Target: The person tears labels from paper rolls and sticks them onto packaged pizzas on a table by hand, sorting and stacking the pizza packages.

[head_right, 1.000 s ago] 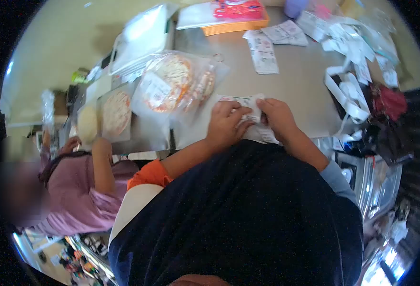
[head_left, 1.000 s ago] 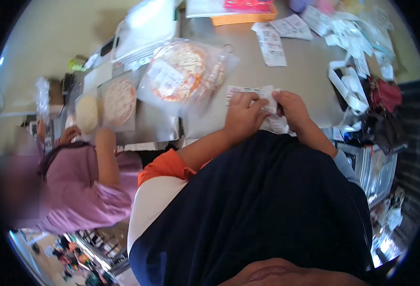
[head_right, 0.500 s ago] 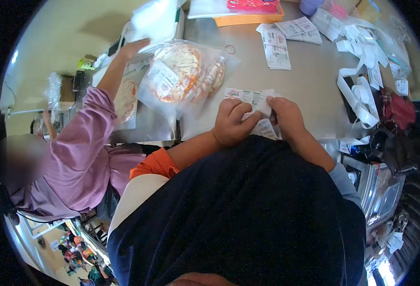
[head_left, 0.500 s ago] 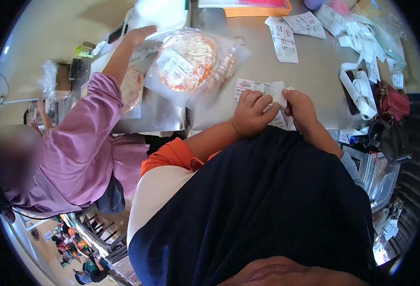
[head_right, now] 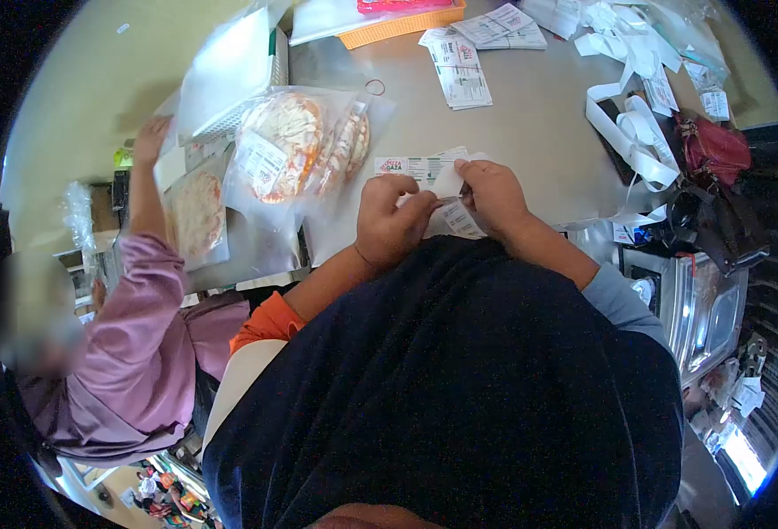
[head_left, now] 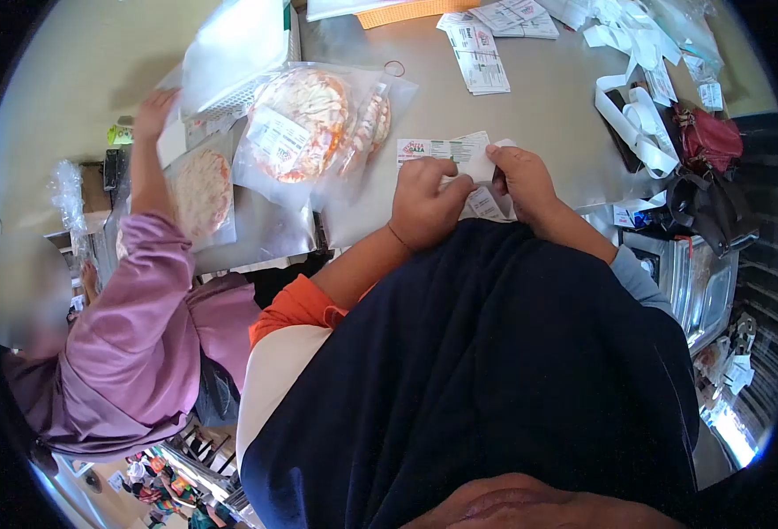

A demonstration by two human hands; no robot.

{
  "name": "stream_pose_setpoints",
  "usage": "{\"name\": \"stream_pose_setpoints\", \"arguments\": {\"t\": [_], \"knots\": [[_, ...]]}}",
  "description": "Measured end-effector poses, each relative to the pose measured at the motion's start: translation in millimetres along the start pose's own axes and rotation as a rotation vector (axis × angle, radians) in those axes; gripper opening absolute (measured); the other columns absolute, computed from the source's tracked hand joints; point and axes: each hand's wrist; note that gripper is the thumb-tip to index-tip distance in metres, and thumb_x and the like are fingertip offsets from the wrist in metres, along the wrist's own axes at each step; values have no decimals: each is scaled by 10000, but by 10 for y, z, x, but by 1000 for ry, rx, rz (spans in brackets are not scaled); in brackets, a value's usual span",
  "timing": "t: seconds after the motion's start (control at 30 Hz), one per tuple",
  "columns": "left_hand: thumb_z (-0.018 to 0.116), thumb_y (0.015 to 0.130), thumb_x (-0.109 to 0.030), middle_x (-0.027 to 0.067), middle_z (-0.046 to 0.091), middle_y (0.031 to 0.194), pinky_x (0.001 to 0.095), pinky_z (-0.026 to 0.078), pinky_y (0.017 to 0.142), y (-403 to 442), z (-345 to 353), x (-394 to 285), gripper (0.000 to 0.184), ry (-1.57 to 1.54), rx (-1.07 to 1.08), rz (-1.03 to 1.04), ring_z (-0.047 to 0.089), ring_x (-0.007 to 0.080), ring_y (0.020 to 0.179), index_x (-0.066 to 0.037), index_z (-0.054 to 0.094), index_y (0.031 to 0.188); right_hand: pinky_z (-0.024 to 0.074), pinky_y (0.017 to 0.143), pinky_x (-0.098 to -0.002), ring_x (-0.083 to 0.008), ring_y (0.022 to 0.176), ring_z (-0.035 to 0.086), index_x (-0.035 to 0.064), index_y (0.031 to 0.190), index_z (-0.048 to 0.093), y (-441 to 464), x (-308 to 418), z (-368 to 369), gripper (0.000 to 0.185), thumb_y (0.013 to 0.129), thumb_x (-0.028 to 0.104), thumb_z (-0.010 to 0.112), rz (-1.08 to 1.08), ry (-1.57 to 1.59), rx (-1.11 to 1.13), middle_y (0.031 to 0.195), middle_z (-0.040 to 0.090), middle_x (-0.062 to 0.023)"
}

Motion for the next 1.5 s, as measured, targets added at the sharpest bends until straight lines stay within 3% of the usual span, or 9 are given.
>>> {"name": "stream_pose_setpoints", "arguments": {"t": [0.17, 0.33, 0.43, 0.67, 0.87, 1.03, 1.07, 1.27, 1.5], "knots": [[623, 776, -172, 148, 558, 946, 382, 436, 769, -69, 141, 369, 146, -269, 378, -882, 553, 303, 849, -43, 644, 840, 417, 553, -330, -203, 557, 520, 5, 700, 561, 147, -172, -164, 342, 884, 289, 509, -275, -321, -89, 615, 535, -86], [634, 769, -244, 172, 555, 990, 376, 451, 807, -233, 377, 746, 214, -174, 617, -897, 568, 317, 888, -51, 667, 857, 434, 653, -429, -351, 705, 556, 2, 716, 579, 177, -279, -202, 366, 865, 324, 487, -439, -984, 206, 729, 572, -181], [640, 762, -257, 177, 550, 1014, 382, 457, 808, -179, 421, 779, 228, -122, 718, -894, 575, 316, 899, -60, 675, 871, 435, 699, -450, -365, 773, 552, 6, 707, 586, 210, -313, -198, 363, 859, 317, 477, -529, -1092, 217, 766, 582, -185], [653, 754, -253, 198, 525, 1020, 384, 464, 804, -19, 435, 596, 219, 73, 726, -873, 569, 329, 890, -41, 665, 805, 436, 747, -452, -366, 810, 556, 10, 744, 602, 216, -262, -186, 336, 853, 304, 480, -502, -1142, 229, 785, 591, -186], [732, 686, -307, 199, 512, 1027, 413, 460, 802, 13, 464, 402, 403, 300, 543, -890, 561, 341, 906, -43, 600, 960, 441, 745, -454, -366, 809, 564, 15, 768, 621, 248, -286, -205, 320, 847, 292, 484, -509, -1152, 234, 801, 601, -188], [774, 603, -313, 126, 524, 1066, 418, 407, 879, 46, 203, 633, 601, 380, 642, -464, 485, 299, 1050, -109, 531, 1114, 442, 752, -450, -362, 810, 565, 20, 752, 628, 231, -266, -186, 322, 850, 291, 484, -432, -1143, 226, 800, 604, -183], [779, 590, -309, 108, 526, 1074, 417, 392, 898, 51, 150, 658, 624, 352, 665, -326, 466, 289, 1076, -124, 525, 1129, 442, 754, -444, -356, 810, 563, 19, 748, 626, 219, -270, -192, 310, 848, 280, 492, -500, -1135, 235, 795, 605, -178], [800, 547, -258, 63, 526, 1102, 423, 357, 929, 156, 92, 639, 656, 415, 797, -321, 444, 271, 1103, -140, 524, 1131, 433, 756, -413, -318, 788, 551, 19, 689, 592, 110, -261, -213, 240, 824, 214, 553, -841, -1016, 208, 747, 598, -143], [717, 654, -217, 83, 602, 907, 376, 436, 834, 141, 244, 854, 266, 370, 687, -372, 540, 284, 934, -59, 632, 850, 432, 747, -411, -311, 781, 544, 21, 667, 572, 88, -276, -216, 238, 809, 212, 577, -876, -1022, 155, 736, 594, -130]]}}
Point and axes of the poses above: each hand's wrist, its own y-axis towards the middle knuckle, its own z-axis out of the palm, x = y × z
